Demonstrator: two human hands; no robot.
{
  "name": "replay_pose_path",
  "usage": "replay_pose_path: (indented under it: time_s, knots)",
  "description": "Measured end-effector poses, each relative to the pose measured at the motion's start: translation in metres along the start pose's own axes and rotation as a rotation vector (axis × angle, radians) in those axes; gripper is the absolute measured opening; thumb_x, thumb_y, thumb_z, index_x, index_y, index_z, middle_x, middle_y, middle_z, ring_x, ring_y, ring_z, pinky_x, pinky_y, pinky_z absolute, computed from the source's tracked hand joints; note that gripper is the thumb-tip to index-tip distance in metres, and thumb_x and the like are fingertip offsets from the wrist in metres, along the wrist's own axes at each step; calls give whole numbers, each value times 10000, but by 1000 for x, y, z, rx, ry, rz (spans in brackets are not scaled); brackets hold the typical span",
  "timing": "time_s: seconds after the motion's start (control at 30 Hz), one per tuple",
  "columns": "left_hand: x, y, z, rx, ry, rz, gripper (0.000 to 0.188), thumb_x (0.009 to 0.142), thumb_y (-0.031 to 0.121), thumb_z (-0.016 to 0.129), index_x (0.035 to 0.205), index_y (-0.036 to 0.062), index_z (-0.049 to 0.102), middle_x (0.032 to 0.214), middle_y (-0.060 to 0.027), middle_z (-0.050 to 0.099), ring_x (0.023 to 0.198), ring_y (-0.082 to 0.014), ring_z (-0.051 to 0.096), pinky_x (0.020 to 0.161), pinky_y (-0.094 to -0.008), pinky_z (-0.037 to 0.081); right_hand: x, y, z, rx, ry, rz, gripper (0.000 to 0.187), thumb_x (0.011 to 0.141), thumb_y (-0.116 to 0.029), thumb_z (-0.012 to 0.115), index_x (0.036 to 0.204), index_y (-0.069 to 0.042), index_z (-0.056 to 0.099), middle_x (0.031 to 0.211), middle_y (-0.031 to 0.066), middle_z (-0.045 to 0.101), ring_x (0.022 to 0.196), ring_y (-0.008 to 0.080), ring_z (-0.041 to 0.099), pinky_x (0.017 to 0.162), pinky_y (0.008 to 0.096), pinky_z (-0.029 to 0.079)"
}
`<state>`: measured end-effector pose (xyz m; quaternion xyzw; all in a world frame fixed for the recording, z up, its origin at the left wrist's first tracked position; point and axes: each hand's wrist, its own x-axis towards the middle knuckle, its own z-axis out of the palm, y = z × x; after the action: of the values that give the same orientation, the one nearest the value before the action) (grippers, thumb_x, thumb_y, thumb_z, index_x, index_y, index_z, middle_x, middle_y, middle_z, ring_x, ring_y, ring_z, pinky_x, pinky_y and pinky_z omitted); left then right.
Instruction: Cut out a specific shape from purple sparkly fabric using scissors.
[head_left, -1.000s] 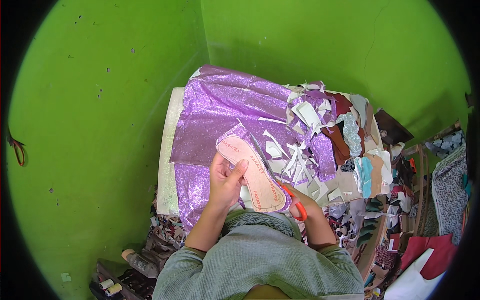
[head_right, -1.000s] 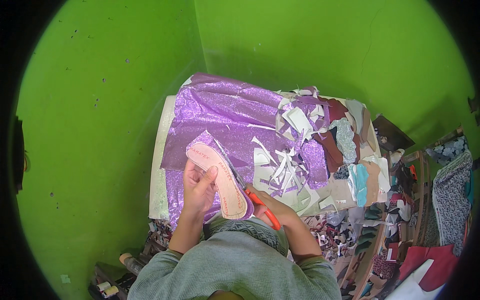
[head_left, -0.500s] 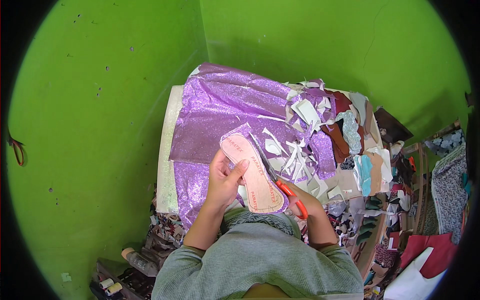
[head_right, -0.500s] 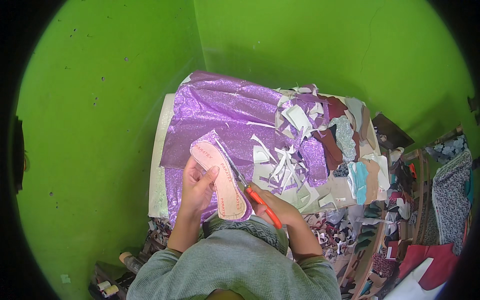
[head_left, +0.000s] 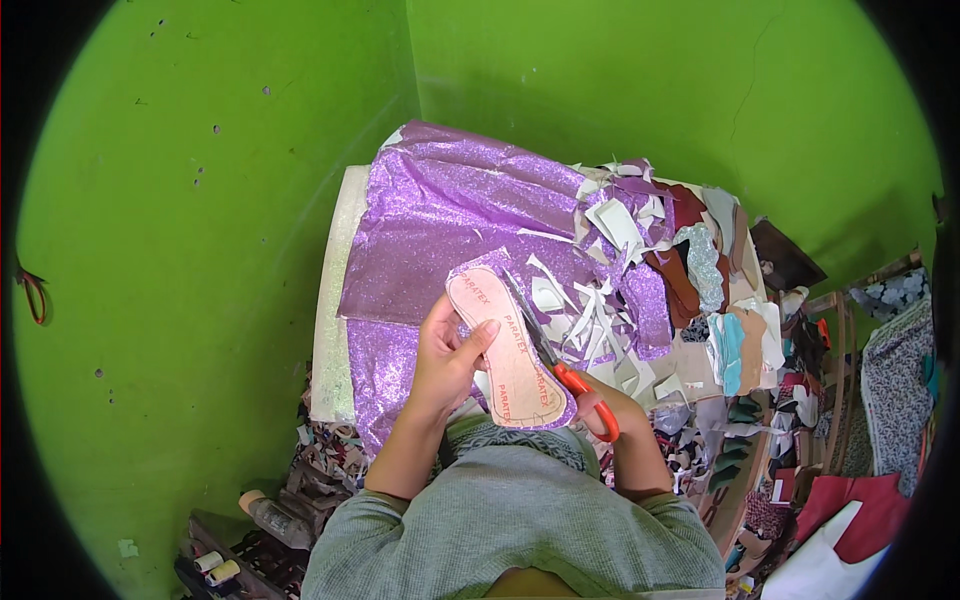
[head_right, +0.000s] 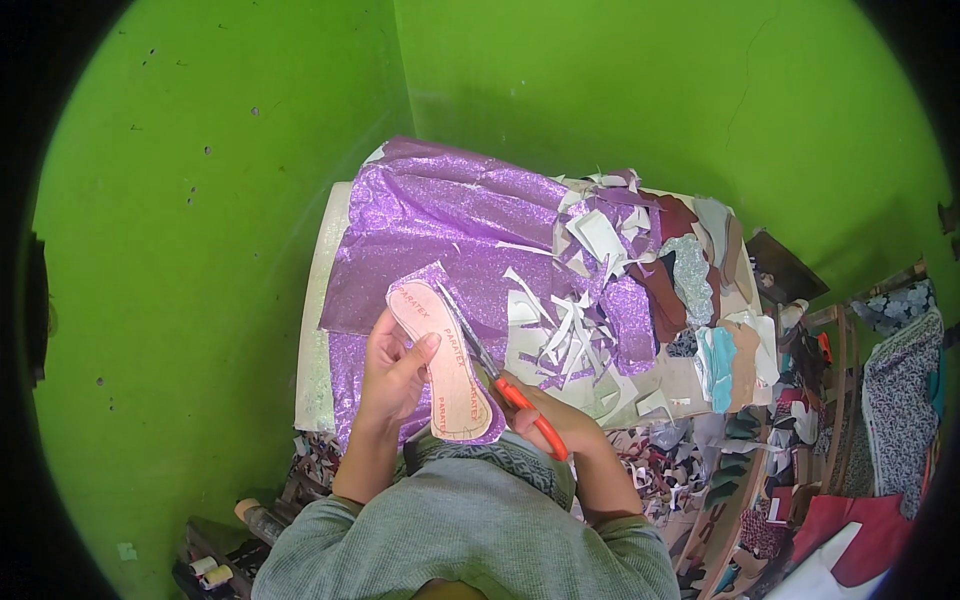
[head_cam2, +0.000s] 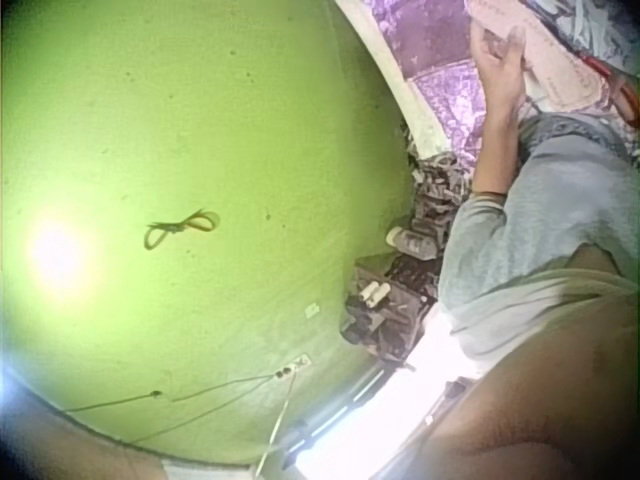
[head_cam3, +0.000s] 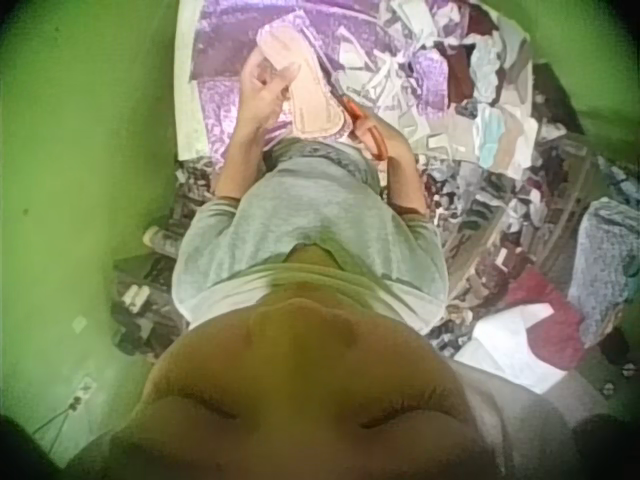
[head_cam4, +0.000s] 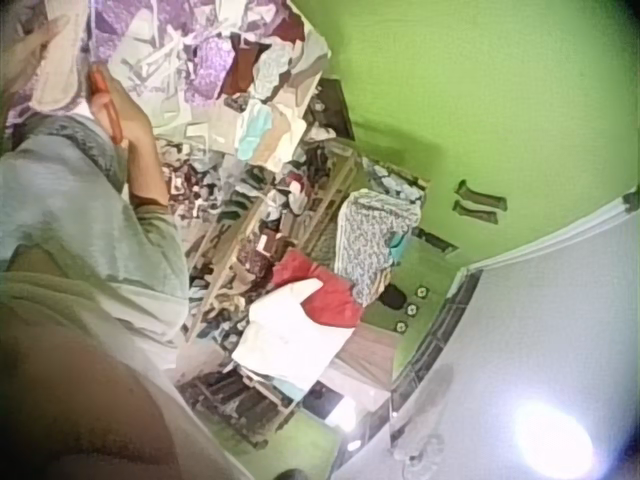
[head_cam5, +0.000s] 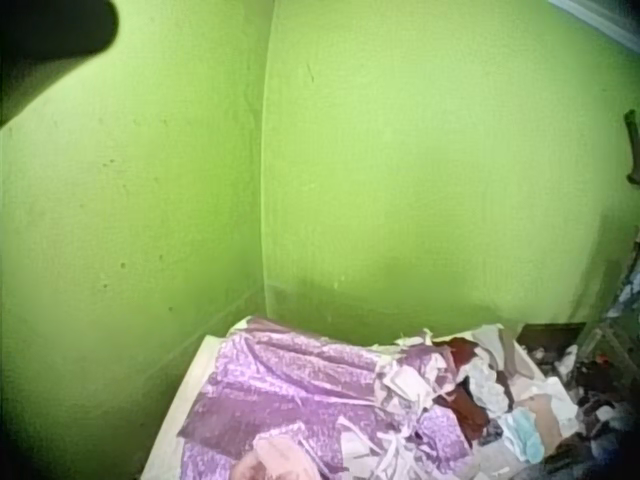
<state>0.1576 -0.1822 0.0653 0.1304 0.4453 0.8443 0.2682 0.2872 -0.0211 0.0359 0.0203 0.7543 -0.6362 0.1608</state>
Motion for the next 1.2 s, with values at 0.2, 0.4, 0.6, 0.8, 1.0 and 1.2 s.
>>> replay_pose_path:
  time_s: [0.2,0.4,0.6,0.8,1.0,1.2]
  knots:
    - [1,-3,-5,23,-19,-20,400,772,-28,538,1143,-1,390,995,-81,528,800,-130,568,609,-235,512,2,-11,7,14,81,-12,722,734,-644,295,1007,7,450,756,63,489,661,119,444,557,236,364]
    - [1,-4,-4,11,4,-19,398,776,-20,538,1145,7,390,987,-74,532,781,-123,570,587,-228,506,0,-15,10,132,-17,107,691,786,-645,239,968,-10,444,642,5,448,552,103,424,476,234,331]
    - [-2,-7,-8,27,-13,-22,403,776,9,553,1148,13,399,994,-79,536,724,-99,571,507,-191,476,0,-23,11,-49,14,90,843,712,-736,120,967,2,438,694,39,454,626,149,469,557,268,382]
    - [-2,-12,-9,32,-23,-49,397,775,35,567,1144,22,421,988,-79,546,673,-77,570,429,-155,444,1,-14,13,-115,110,-83,948,607,-793,74,965,6,437,758,90,467,721,195,490,652,309,404]
    - [-3,-9,-7,14,-20,-63,385,777,41,567,1135,12,428,974,-70,546,674,-77,570,434,-155,447,0,-15,19,-53,104,-59,828,697,-729,126,931,3,436,685,56,457,618,175,457,572,301,396]
    - [-5,-12,-7,61,-88,-93,381,779,43,563,1133,1,428,965,-73,546,692,-85,577,466,-165,475,7,26,19,11,190,-227,658,793,-635,279,884,1,422,657,58,426,579,164,419,537,306,373]
